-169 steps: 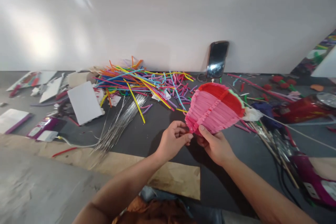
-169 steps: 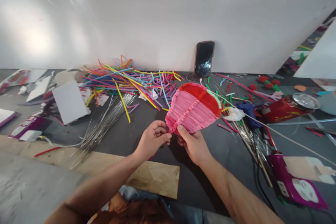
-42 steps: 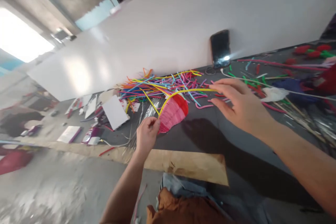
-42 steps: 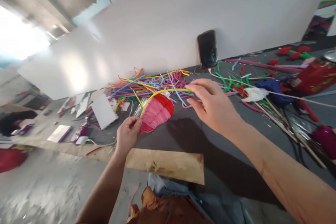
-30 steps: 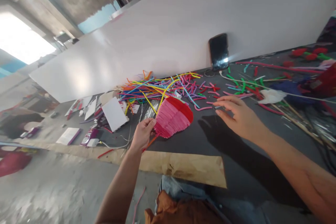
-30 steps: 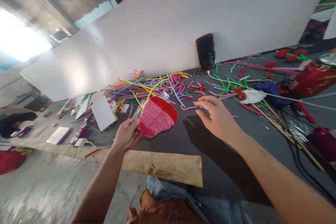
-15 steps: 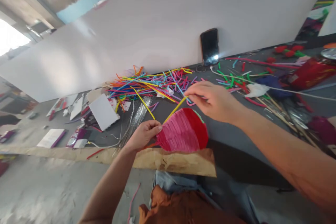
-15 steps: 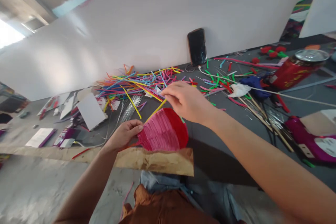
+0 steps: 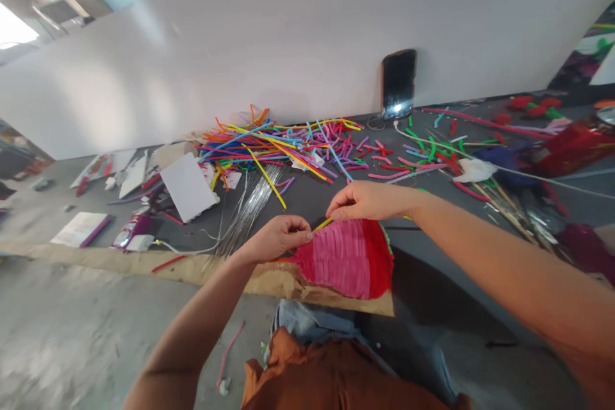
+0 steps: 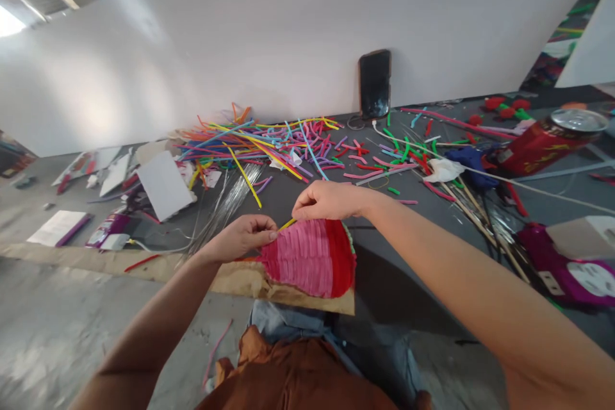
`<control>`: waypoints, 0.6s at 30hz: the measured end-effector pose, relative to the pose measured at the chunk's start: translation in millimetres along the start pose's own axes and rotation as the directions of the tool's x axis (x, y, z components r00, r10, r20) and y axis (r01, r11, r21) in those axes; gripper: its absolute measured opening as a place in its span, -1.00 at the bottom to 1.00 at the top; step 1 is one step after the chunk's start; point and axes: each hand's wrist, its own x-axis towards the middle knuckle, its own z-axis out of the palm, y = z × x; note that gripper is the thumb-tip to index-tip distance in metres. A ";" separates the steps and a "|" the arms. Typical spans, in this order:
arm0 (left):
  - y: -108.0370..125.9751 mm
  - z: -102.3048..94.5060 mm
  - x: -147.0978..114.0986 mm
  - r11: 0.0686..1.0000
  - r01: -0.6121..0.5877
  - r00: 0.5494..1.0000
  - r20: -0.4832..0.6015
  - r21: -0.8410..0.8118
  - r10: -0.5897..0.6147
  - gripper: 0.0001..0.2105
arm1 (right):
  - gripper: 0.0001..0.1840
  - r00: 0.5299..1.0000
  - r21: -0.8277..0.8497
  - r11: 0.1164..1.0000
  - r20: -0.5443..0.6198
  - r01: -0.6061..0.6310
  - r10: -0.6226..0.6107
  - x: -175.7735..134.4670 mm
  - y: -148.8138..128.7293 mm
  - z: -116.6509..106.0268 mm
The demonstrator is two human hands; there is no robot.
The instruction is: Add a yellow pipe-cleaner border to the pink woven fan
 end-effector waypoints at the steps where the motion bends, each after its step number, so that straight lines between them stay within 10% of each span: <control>1: -0.8 0.4 0.6 1.000 -0.001 1.000 0.002 -0.018 0.001 -0.76 | -0.75 0.999 0.009 1.000 0.049 -0.020 0.020 -1.5 -2.1 -1.2; 18: -9.3 8.5 8.9 0.972 0.058 0.995 -0.071 -0.229 -0.076 -0.80 | -0.71 0.989 0.075 0.987 0.034 -0.144 0.142 -21.1 14.3 11.8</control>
